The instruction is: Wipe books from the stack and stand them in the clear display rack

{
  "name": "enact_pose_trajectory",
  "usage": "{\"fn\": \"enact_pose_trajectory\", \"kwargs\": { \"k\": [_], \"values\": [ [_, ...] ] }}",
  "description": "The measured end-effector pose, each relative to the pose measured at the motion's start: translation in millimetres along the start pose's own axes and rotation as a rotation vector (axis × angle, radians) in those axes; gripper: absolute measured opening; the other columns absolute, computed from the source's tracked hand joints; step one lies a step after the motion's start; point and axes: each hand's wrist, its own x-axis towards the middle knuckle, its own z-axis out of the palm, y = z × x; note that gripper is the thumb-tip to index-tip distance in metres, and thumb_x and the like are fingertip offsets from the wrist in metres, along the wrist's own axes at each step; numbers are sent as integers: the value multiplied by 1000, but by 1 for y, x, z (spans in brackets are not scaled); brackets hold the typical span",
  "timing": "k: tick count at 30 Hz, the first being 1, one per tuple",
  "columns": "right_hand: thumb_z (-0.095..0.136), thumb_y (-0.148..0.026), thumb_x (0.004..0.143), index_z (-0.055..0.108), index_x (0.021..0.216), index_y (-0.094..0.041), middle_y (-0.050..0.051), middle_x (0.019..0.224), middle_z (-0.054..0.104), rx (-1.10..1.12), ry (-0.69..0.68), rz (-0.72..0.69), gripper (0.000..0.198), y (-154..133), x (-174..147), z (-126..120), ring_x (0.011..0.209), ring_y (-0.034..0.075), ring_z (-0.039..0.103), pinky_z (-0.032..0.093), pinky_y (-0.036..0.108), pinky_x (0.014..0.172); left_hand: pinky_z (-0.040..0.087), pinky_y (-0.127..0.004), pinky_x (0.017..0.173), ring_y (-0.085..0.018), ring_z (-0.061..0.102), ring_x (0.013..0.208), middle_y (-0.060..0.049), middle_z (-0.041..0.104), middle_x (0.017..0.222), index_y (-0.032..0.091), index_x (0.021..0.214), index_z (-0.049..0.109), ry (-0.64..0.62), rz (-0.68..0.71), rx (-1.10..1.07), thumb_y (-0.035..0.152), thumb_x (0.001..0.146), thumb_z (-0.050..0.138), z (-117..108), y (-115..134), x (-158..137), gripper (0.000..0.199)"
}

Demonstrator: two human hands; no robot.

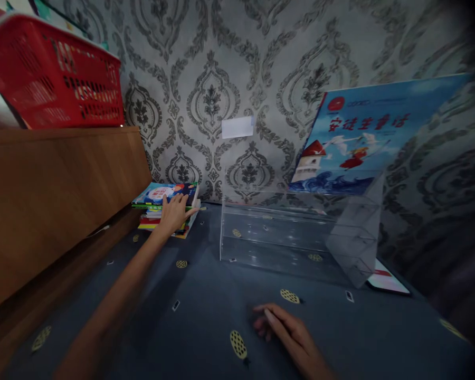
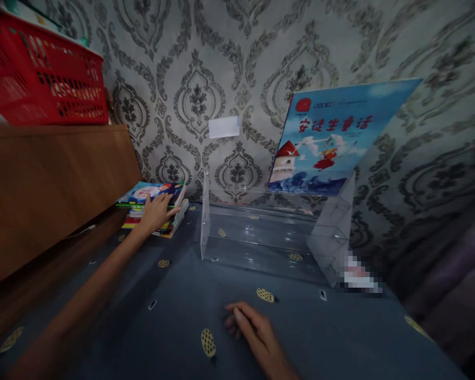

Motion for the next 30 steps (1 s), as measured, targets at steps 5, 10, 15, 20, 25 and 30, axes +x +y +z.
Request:
{"fn": "enact_pose_trajectory", "kwargs": {
  "k": [5, 10, 15, 20, 25, 30],
  "values": [
    [51, -79, 84, 75, 97, -20, 12, 78, 73, -4, -4, 0, 65, 6, 2, -1, 71, 25, 68, 57, 40, 68, 23, -61, 117, -33, 59, 123, -17, 67, 129, 20, 129, 61, -11, 18, -30, 49, 96, 54, -9, -10, -5, 44],
    [51, -77, 86, 75, 96, -20, 12, 79, 73, -6, -12, -1, 62, 6, 2, -2, 71, 25, 67, 56, 39, 68, 34, -54, 113, -31, 59, 125, -15, 66, 133, 21, 129, 62, -51, 80, -89, 35, 94, 59, -18, -26, -16, 37],
    [51, -77, 86, 75, 97, -20, 11, 79, 73, 10, -12, 6, 62, 0, 0, -1, 72, 24, 67, 55, 37, 69, 29, -52, 118, -28, 56, 130, -11, 64, 137, 25, 130, 63, -70, 98, -161, 25, 93, 57, -27, -40, -35, 37],
    [49, -79, 85, 73, 97, -19, 11, 80, 72, 6, -34, 7, 66, 0, -1, 1, 73, 23, 66, 54, 37, 70, 21, -61, 120, -33, 38, 146, -10, 53, 149, 29, 124, 67, 120, 11, -261, 39, 95, 57, -36, -44, -69, 32],
    [47, -80, 86, 70, 98, -17, 10, 81, 72, 7, -53, -39, 67, 4, 0, 1, 74, 22, 65, 52, 35, 70, 27, -57, 120, -36, 32, 147, -15, 38, 155, 24, 134, 55, 331, -411, -790, 36, 76, 76, -38, -33, -98, 63],
    [44, -80, 87, 68, 94, -18, 8, 78, 70, 23, -80, -110, 67, 7, 0, 4, 72, 21, 64, 51, 34, 67, 55, -55, 96, -27, 66, 111, -7, 64, 123, 25, 124, 55, 204, -706, -1676, 13, 70, 70, -56, -16, -88, 58]
  ]
}}
